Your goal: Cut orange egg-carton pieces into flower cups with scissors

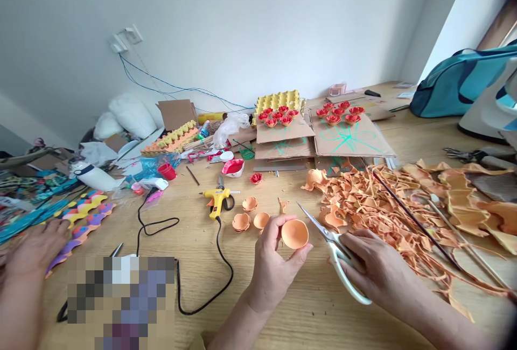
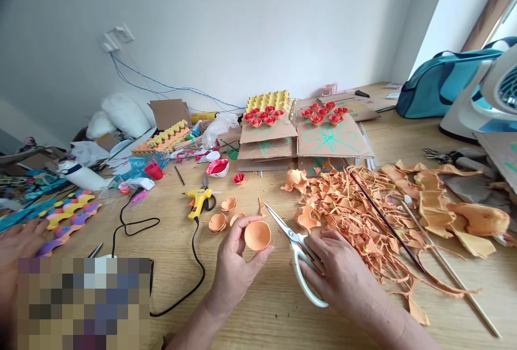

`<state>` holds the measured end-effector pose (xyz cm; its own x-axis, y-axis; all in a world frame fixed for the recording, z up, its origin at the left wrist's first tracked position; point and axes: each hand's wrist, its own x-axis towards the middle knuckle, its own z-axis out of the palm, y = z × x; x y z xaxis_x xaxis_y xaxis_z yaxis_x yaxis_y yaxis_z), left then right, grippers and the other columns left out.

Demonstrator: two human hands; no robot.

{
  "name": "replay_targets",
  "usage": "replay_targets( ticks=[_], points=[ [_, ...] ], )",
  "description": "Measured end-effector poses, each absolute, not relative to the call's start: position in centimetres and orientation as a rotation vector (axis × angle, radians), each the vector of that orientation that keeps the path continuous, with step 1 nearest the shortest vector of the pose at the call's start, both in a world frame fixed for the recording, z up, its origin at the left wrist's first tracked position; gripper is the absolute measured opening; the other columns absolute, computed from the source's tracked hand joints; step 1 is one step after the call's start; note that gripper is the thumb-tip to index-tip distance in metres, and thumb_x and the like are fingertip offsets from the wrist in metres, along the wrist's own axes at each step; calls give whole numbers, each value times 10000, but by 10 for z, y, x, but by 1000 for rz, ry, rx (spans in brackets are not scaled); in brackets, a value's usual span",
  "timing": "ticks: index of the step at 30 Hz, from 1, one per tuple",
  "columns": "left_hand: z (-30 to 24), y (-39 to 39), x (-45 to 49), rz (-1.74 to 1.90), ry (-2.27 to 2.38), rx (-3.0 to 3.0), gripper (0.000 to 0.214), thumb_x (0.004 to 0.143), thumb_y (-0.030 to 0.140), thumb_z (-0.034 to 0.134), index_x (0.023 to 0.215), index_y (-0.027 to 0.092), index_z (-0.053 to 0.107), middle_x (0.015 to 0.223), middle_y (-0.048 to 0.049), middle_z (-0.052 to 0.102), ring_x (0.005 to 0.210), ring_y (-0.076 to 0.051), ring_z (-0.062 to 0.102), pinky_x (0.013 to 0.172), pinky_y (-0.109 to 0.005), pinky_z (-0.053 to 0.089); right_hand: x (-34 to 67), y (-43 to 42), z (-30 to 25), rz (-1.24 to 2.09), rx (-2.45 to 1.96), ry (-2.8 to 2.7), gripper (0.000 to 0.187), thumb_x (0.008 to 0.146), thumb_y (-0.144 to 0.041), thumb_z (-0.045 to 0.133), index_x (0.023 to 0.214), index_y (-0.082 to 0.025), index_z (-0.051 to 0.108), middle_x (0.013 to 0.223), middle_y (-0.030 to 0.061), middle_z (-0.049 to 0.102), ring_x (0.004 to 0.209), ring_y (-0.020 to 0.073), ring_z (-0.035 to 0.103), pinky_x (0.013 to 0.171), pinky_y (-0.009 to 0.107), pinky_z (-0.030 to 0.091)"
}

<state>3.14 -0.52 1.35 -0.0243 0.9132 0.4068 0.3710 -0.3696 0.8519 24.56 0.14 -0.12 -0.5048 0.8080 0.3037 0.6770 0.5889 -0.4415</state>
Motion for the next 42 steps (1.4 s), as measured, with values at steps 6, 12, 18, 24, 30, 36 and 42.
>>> replay_targets(
  ticks=[6,12,18,24,30,36,42],
  points=[
    [12,-4,32,1387,1277,1590,485,766,180,732,1208,227,539,1163,-84,631,1053,-217,635,914,-330,530,245,1,2,421,-1214,-2314,277,978,-317,461,713,-238,446,629,4,552,613,164,498,620,301,388],
    [16,-5,31,1304,1237,1476,449,836,203,662,1263,211,525,1212,-100,616,1052,-215,627,887,-313,528,242,-2,1,454,-1188,-2304,287,985,-308,445,709,-229,443,643,-2,546,615,150,479,622,285,392],
    [19,-3,32,1301,1121,1359,476,843,245,671,1294,207,523,1278,-112,600,1166,-241,587,898,-299,519,241,-3,5,518,-1174,-2327,264,998,-312,414,754,-222,457,683,2,557,628,151,490,639,294,404],
    [20,-2,30,1287,1074,1340,400,843,263,685,1218,190,565,1228,-106,632,1142,-233,596,899,-284,513,248,1,5,440,-1108,-2366,168,953,-254,482,790,-219,454,747,6,567,693,167,523,745,344,402],
    [29,-4,30,1202,971,1389,344,845,242,673,1178,175,621,1157,-95,672,1113,-230,616,925,-284,510,254,3,9,360,-1100,-2389,180,921,-265,549,779,-221,448,712,-27,520,640,150,484,727,345,370],
    [30,-5,29,1155,932,1370,348,844,162,646,1191,183,633,1181,-82,678,1135,-224,619,1009,-309,478,255,4,12,362,-1102,-2398,189,923,-301,561,789,-217,458,736,-18,540,657,154,488,733,349,363],
    [28,-6,26,1118,892,1440,337,852,143,616,1185,197,638,1144,-68,677,1085,-206,627,990,-309,482,254,3,15,306,-1086,-2396,186,905,-312,583,792,-216,471,731,-17,542,644,158,476,744,358,353]
  ],
)
